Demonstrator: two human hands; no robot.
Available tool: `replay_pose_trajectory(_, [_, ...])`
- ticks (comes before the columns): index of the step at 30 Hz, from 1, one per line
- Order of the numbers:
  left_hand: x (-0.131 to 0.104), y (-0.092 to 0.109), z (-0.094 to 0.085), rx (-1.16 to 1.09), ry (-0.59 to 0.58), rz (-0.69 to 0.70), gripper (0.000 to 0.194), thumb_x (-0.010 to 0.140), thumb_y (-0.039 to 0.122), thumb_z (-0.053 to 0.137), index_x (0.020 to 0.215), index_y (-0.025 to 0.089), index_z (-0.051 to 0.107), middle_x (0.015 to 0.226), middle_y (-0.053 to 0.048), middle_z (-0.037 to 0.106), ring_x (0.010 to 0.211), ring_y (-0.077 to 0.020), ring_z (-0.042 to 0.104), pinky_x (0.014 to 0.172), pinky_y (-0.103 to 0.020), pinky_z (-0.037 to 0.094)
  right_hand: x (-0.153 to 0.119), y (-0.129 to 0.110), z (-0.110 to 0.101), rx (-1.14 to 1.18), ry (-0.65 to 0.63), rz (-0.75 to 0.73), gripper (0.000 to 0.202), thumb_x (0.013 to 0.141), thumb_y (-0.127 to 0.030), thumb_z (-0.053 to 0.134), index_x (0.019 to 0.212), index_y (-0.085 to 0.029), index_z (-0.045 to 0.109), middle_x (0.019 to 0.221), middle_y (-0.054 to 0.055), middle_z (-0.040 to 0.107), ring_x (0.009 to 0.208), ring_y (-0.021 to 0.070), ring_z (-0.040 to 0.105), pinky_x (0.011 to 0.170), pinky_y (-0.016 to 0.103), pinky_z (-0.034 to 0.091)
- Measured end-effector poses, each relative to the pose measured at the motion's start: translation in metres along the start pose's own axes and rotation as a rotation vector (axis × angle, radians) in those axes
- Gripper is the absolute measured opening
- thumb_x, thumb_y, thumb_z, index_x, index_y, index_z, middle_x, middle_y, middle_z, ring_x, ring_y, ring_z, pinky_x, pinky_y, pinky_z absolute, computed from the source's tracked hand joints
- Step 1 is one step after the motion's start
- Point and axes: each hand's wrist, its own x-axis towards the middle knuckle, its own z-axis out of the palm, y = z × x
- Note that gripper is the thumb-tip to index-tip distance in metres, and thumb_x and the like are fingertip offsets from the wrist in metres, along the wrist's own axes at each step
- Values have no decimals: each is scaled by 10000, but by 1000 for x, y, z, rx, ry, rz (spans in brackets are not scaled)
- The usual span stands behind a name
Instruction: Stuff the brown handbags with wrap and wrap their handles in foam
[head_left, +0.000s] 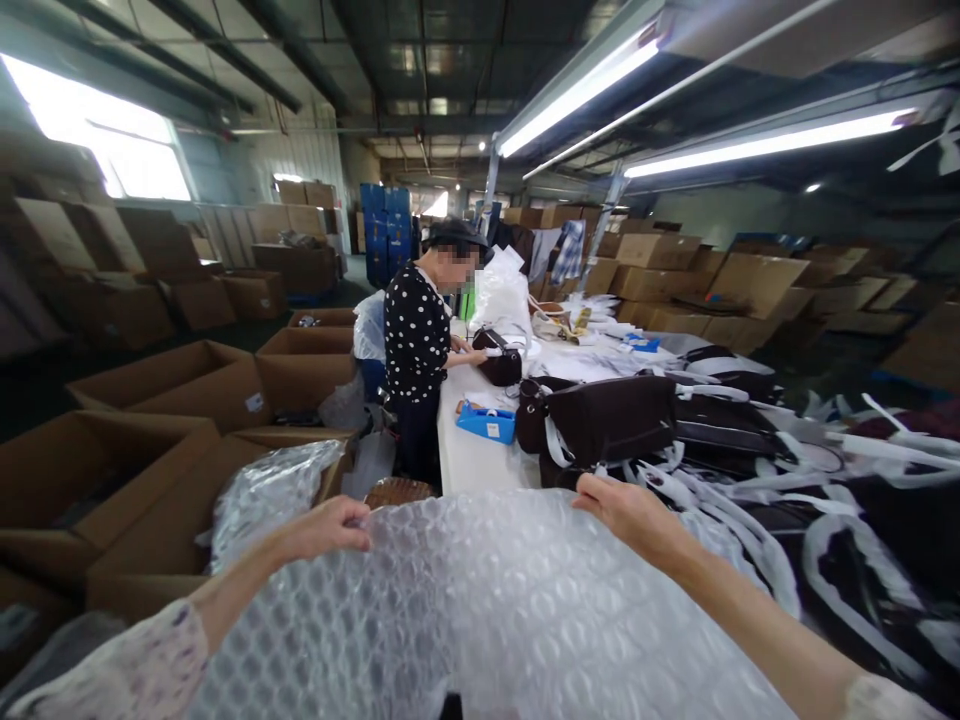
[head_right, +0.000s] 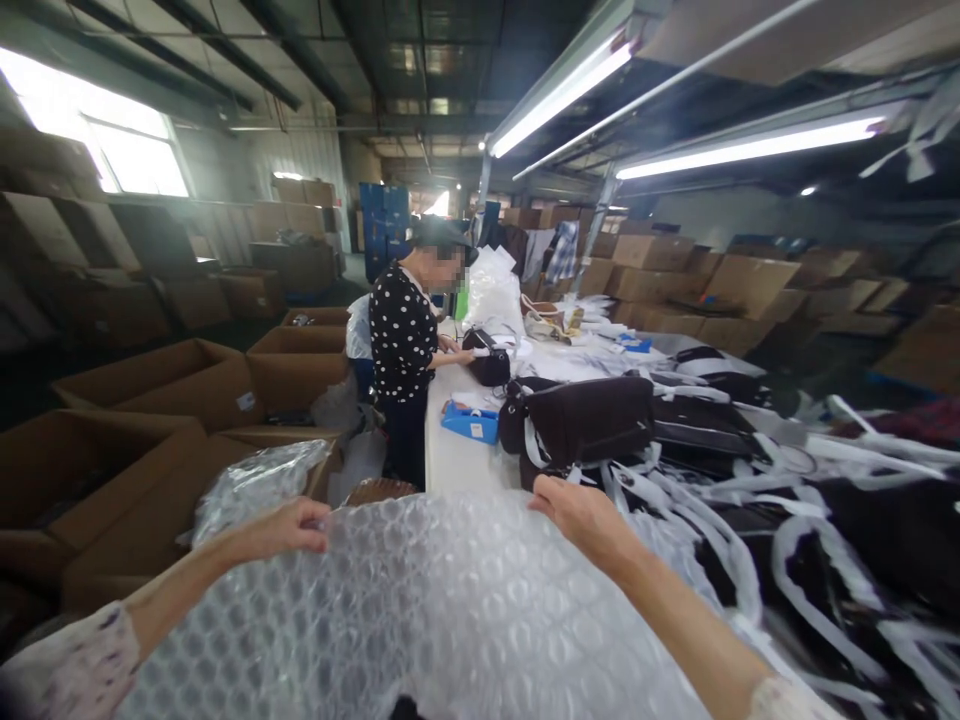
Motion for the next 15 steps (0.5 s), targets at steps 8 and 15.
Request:
replay_pose_trajectory(8, [-6,-15,63,-153,-30,-32,196,662,368,546,719,187,498,723,34,488,723,-154,481,669,-254,377,-8,36,-5,-50,-46,90,262,900,-441,573,725,-258,504,600,-12,600,582,209,574,572,299,259])
replay_pose_trajectory(15, [-1,-35,77,-246,-65,-89,245,576,297,636,778,196,542,632,64,529,625,-143,489,581,-234,357,-14,65,-7,-26,-80,121,283,892,-492,493,735,-260,534,667,13,644,628,227,596,611,331,350])
